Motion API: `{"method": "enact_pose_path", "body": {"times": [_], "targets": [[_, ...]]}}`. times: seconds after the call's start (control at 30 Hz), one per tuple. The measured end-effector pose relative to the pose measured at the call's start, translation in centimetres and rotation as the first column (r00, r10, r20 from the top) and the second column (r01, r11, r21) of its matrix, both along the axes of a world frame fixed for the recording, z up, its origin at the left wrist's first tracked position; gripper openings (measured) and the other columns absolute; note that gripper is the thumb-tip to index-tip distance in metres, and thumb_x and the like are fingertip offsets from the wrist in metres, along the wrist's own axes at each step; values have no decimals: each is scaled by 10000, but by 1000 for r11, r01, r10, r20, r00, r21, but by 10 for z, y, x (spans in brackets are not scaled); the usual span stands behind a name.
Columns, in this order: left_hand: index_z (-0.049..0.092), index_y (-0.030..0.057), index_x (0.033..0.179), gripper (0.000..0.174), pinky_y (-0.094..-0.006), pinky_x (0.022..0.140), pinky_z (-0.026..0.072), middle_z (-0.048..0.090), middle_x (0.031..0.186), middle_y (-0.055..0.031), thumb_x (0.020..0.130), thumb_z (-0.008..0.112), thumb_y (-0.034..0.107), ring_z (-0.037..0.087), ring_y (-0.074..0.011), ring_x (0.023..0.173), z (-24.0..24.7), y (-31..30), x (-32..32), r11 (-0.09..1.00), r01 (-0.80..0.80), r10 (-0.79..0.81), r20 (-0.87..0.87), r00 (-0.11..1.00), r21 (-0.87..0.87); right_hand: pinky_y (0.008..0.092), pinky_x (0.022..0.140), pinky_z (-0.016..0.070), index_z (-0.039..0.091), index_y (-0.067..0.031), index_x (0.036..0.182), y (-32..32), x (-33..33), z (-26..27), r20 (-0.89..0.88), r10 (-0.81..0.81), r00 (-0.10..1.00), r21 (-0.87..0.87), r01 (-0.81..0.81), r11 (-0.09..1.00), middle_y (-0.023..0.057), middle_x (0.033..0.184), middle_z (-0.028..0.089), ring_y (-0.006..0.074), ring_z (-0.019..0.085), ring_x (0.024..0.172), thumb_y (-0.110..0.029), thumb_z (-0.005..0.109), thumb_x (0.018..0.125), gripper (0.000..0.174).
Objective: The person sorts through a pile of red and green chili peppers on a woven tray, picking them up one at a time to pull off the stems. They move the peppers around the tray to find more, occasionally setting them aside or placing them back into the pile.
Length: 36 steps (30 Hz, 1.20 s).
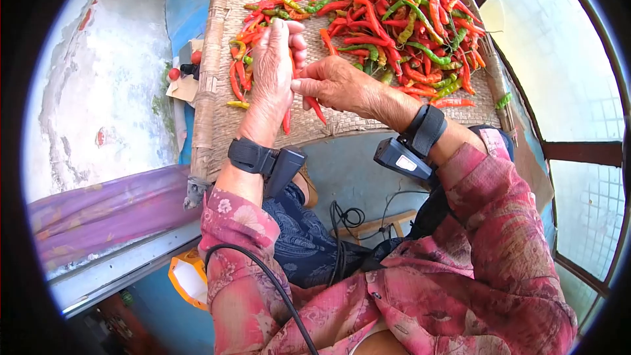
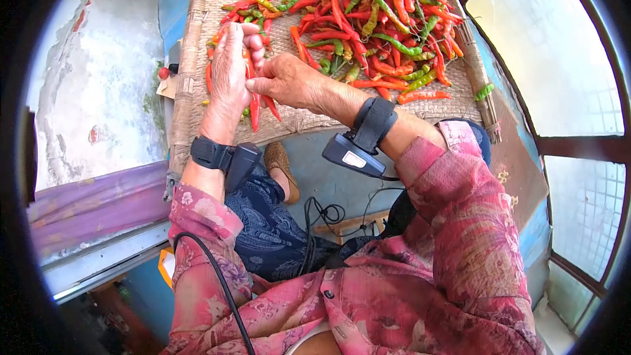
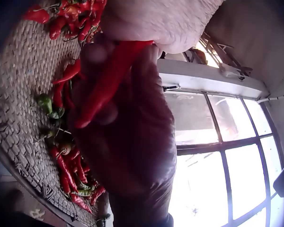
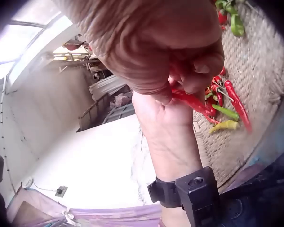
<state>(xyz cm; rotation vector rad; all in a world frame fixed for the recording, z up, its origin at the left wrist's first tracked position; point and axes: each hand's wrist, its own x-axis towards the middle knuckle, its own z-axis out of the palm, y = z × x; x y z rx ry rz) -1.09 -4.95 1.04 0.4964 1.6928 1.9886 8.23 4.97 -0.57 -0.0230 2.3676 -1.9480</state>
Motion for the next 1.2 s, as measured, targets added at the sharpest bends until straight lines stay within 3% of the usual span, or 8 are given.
{"method": "enact_pose_path", "body": {"times": [0.3, 0.4, 0.5, 0.57, 0.83, 0.93, 1.03, 1.2], "targets": [[574, 14, 1049, 499, -350, 839, 417, 601, 974, -175, 822, 548, 458, 551, -251, 940, -22, -42, -73, 824, -428, 135, -606, 784, -370, 268, 482, 377, 601, -13, 746, 14, 3, 33, 19, -61, 998, 68, 60, 996, -3, 577, 501, 92, 446, 537, -303, 606, 841, 305], [535, 29, 1116, 581, -404, 903, 376, 555, 1052, -205, 756, 608, 479, 497, -315, 1030, -37, -52, -74, 466, -697, -231, -835, 500, -546, 209, 463, 390, 575, -39, 837, 34, 1, 48, -35, -227, 973, -185, 217, 959, -6, 639, 528, 70, 483, 543, -301, 567, 867, 264], [408, 77, 1258, 782, -438, 911, 369, 491, 1172, -208, 681, 624, 559, 436, -374, 1105, -46, -51, -70, 360, -642, -399, -734, 550, -677, 206, 487, 416, 566, -40, 833, 58, -11, 43, -34, -330, 943, -688, 217, 692, 12, 677, 566, 80, 520, 577, -304, 547, 880, 269], [409, 82, 1254, 786, -449, 918, 362, 482, 1167, -210, 662, 659, 535, 426, -379, 1104, -42, -46, -67, 376, -597, -368, -705, 606, -709, 189, 501, 408, 556, -43, 866, 53, -10, 46, 139, -487, 862, -909, 306, 282, 18, 691, 588, 68, 516, 580, -312, 544, 881, 270], [456, 73, 1134, 669, -427, 792, 456, 546, 968, -260, 573, 685, 357, 549, -384, 925, -47, -27, -62, 415, -416, -384, -570, 726, -809, 181, 457, 371, 586, -77, 851, 12, -12, 30, 169, -264, 950, -568, 313, 761, -26, 649, 552, 43, 445, 516, -228, 562, 872, 155], [505, 50, 1068, 592, -408, 754, 471, 589, 901, -227, 576, 682, 328, 591, -355, 858, -43, -28, -56, 476, -392, -332, -573, 749, -787, 257, 472, 431, 623, -24, 806, 15, -17, 14, -22, -295, 955, -47, 294, 955, 58, 652, 614, 125, 542, 525, -229, 583, 846, 213], [550, 52, 1014, 466, -419, 752, 455, 601, 898, -181, 622, 691, 261, 568, -329, 921, -32, -35, -56, 746, -314, -212, -655, 725, -588, 391, 625, 495, 635, -31, 872, 10, -18, 8, -329, -251, 910, 351, 365, 862, 200, 675, 604, 303, 634, 675, -212, 592, 780, 207], [539, 44, 999, 387, -352, 759, 465, 592, 900, -161, 652, 677, 145, 593, -274, 865, -21, -38, -41, 816, -324, -209, -767, 607, -479, 348, 595, 476, 629, -6, 903, 11, -24, 9, -296, -233, 926, 475, 354, 806, 139, 666, 609, 215, 614, 619, -256, 588, 826, 265]]}}
